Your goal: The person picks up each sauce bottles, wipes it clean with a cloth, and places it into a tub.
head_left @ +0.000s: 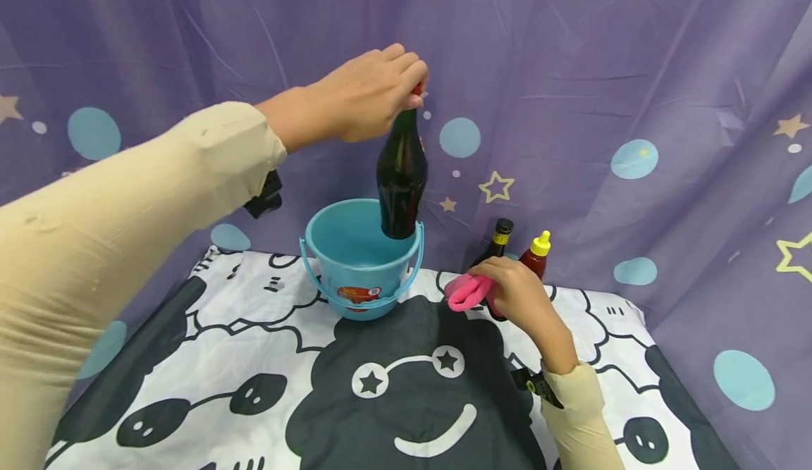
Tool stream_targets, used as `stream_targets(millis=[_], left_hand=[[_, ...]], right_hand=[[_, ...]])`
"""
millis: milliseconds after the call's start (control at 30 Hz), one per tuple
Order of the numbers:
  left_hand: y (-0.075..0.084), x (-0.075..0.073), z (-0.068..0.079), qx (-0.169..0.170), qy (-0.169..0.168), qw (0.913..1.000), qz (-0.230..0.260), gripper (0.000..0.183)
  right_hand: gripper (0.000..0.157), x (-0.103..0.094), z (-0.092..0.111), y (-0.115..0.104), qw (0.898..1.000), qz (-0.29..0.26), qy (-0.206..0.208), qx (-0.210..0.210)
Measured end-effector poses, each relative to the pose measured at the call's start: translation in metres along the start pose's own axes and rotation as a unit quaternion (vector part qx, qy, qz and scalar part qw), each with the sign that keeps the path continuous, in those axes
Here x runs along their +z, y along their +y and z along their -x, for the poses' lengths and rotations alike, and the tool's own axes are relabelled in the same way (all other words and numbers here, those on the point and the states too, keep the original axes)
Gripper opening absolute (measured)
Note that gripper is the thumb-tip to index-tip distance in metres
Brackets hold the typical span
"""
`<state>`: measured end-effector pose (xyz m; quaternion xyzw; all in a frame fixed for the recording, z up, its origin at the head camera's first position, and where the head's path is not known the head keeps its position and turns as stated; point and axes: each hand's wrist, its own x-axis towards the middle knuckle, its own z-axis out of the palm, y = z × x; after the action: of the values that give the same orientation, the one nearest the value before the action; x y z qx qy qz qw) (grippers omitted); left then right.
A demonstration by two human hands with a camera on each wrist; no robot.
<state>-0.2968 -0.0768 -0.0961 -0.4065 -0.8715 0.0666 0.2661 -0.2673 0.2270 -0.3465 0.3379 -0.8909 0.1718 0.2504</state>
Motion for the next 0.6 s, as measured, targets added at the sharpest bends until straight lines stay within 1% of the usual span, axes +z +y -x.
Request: stream_targets(millis=[167,333,467,600], left_hand=[[-0.015,0.006,0.000,-0.004,-0.009,0.9998,-0.017,0.033],[-0.028,0.015,-0.004,0.010,-0.024,0.9988,-0.041,0.034],[-0.033,0.028,-0.005,0.019,-0.038,0.9977,-0.053,0.031],[-0.033,0.045,0.002,0.022,-0.044,0.9968,-0.063,0.028]], right_hand=[[0.037,-0.002,-0.005,0.000,1.000,0.003,0.001,-0.008],[0.037,-0.004,-0.009,-0.001,1.000,0.002,-0.008,-0.001],[0.039,-0.005,-0.005,-0.002,1.000,0.003,-0.008,0.005],[0.041,-0.004,0.002,-0.002,1.000,-0.003,-0.009,0.008]])
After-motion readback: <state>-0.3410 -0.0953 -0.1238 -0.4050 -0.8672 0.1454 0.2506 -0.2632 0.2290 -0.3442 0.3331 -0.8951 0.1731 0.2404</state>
